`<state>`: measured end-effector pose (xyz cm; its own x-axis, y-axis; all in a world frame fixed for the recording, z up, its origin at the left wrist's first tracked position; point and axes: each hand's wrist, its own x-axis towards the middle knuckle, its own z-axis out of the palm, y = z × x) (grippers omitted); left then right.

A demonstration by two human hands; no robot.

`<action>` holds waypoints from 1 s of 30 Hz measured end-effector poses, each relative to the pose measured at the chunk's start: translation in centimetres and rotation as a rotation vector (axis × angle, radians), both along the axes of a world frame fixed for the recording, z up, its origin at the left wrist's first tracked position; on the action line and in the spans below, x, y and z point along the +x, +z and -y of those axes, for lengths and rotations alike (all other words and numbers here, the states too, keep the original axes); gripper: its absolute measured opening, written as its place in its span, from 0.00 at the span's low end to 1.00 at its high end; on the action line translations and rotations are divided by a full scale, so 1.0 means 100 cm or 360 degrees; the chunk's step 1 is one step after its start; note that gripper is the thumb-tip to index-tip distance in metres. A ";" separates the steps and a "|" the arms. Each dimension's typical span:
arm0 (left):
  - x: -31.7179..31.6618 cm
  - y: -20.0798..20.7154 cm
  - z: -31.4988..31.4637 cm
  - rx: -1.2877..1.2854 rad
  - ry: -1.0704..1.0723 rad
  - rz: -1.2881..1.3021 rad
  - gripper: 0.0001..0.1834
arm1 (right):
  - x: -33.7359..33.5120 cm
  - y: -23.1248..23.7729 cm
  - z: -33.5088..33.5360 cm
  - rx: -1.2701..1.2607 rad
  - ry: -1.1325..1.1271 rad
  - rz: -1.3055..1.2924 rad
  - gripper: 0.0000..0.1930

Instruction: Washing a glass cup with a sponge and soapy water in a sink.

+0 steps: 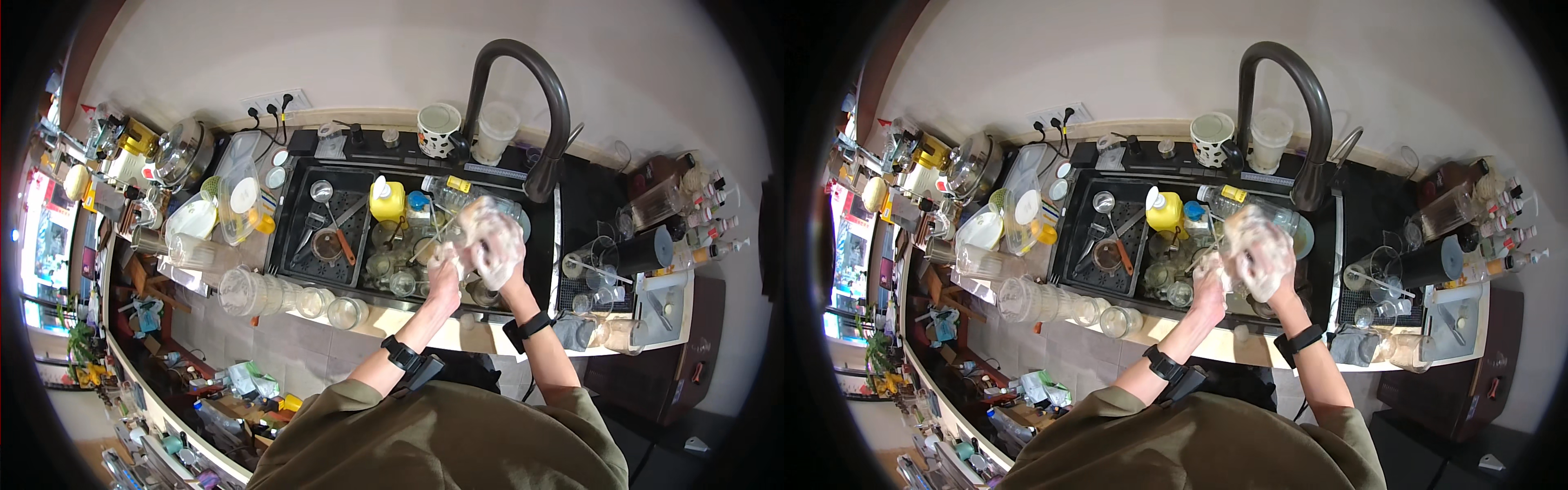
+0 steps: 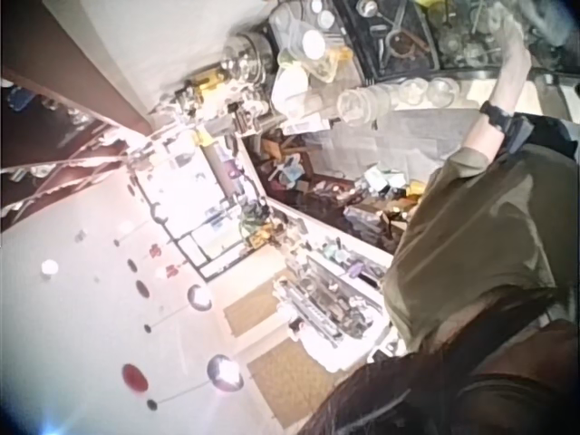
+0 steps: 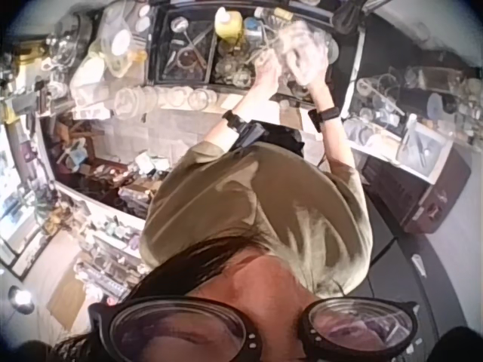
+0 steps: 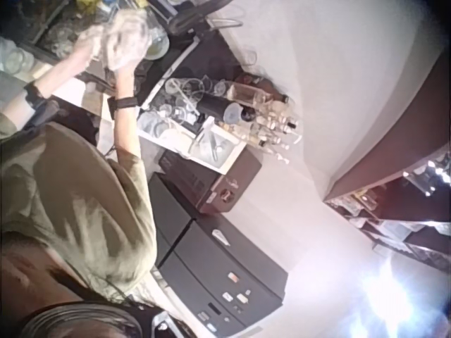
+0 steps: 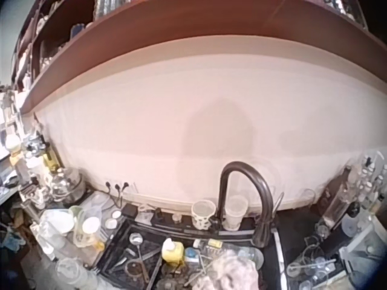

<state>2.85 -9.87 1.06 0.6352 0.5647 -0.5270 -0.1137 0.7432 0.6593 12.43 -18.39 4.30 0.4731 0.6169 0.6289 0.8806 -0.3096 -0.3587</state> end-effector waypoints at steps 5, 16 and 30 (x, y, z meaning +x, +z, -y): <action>0.000 -0.017 -0.001 0.0614 -0.0052 -0.0271 0.10 | -0.026 -0.005 -0.003 0.0075 -0.0061 -0.0270 0.18; -0.018 -0.012 -0.020 0.0351 -0.0617 0.0070 0.14 | 0.058 -0.022 0.022 -0.0251 0.0660 -0.2365 0.16; -0.010 -0.011 -0.005 -0.0942 -0.0176 0.0584 0.17 | -0.046 -0.074 0.021 0.0003 -0.0228 0.0014 0.31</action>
<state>1.83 -9.42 -0.06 0.8679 0.1711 -0.4663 -0.1545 0.9852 0.0739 7.82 -20.50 -3.07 0.5506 0.5425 0.6345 0.8306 -0.4318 -0.3516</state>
